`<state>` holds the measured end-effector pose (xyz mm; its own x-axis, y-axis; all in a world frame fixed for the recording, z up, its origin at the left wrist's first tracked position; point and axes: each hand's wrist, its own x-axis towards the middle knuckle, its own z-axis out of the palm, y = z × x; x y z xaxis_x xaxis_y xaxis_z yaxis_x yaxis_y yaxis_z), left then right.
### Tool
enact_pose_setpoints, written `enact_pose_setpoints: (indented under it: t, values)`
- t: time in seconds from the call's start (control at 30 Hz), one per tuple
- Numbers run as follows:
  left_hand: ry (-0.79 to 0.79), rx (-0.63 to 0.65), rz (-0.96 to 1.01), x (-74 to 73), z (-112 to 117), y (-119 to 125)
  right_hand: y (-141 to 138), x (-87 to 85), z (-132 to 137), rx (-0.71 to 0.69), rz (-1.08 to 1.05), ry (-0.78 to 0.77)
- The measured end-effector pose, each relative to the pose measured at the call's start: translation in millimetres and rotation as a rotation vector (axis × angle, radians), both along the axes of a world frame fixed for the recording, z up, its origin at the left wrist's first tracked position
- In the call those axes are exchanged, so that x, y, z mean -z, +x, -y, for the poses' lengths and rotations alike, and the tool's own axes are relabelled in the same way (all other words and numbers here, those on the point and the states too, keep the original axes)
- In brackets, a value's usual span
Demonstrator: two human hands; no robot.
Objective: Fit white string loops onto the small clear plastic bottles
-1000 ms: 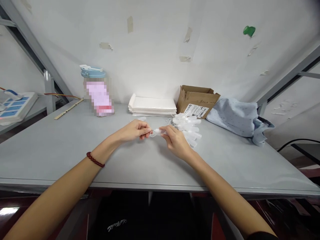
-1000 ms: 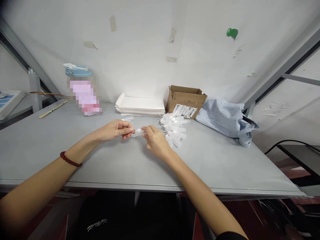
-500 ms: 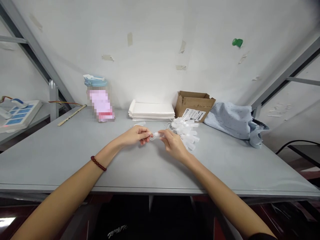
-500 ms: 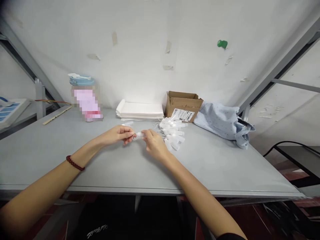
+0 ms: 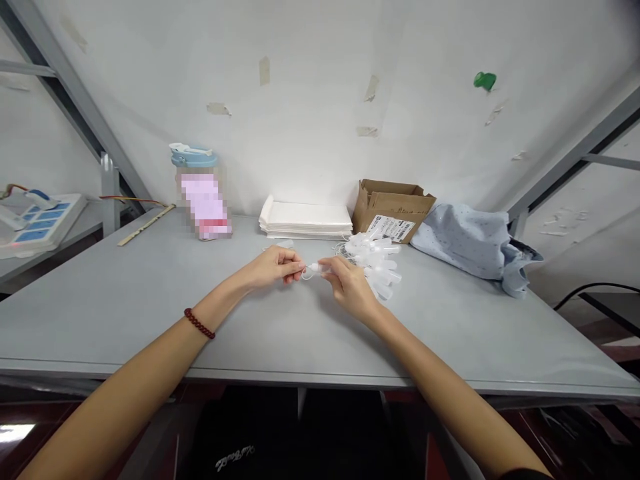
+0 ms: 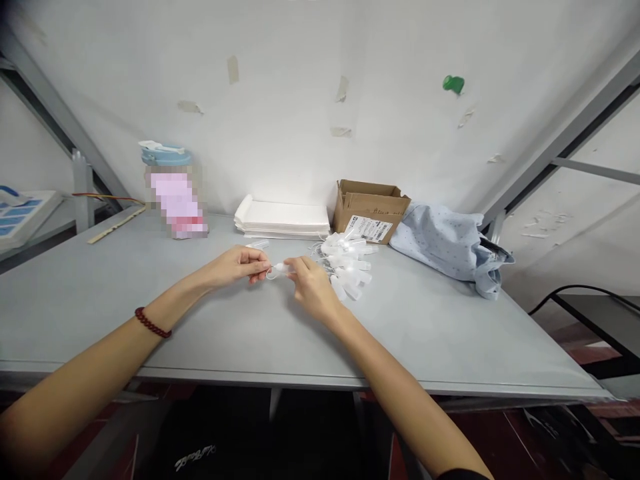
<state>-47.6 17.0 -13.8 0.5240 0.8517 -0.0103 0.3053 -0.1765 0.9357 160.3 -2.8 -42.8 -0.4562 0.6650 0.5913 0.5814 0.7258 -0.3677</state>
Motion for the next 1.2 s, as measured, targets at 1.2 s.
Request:
enact_pose_setpoints:
  t: [1.2]
  values:
    - [0.02,-0.075,0.023,-14.0,10.8,2.5,0.7,-5.7,6.0,-0.02,-0.115,0.023]
